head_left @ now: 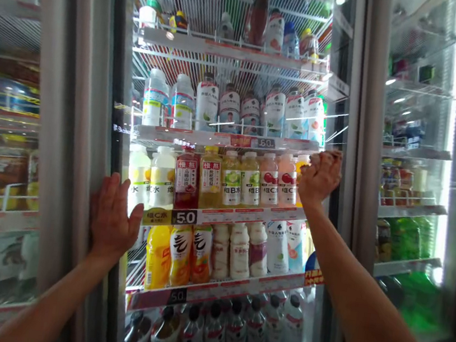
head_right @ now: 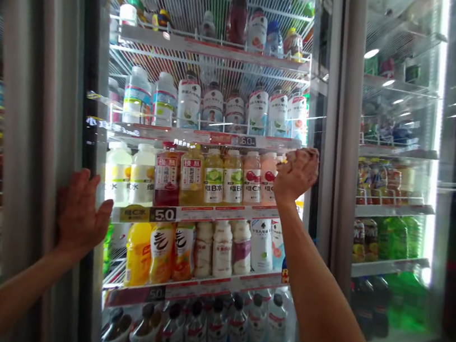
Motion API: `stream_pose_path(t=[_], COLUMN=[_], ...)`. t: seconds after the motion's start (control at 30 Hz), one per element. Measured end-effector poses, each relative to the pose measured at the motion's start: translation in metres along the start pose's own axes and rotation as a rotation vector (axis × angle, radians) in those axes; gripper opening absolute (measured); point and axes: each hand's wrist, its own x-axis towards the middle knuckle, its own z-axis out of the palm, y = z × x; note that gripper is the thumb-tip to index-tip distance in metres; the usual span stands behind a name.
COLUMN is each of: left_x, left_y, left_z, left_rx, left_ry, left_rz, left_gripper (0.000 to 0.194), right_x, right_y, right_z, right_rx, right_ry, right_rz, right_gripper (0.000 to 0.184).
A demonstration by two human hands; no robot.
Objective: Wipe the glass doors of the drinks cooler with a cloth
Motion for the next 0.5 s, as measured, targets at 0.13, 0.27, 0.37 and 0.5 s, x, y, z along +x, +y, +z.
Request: stream_pose_path(t=[0.13, 0.27, 0.37, 0.5], left_x=[0.000, -0.001, -0.002, -0.002], left_y=[0.001, -0.001, -0.002, -0.003], left_z=[0.001, 0.001, 0.002, 0.004], left_rx=[0.007, 0.019, 0.025, 0.024], left_ry=[0.015, 0.013, 0.016, 0.046], left_rz=[0.013, 0.042, 0.044, 0.037], left_gripper=[0.057, 0.057, 0.056, 0.057], right_x=[-0.042, -0.088, -0.079, -0.030], right_y=[-0.044, -0.111, -0.095, -0.010], right_z=[0.002, 0.002, -0.004, -0.009], right_rx=[0.098, 0.123, 0.085, 0.012], right_ry=[-0.103, -0.402, -0.430, -0.139], right_rz=[-0.314, -0.780, -0.784, -0.287], right_gripper=[0.045, 0.044, 0.042, 0.043])
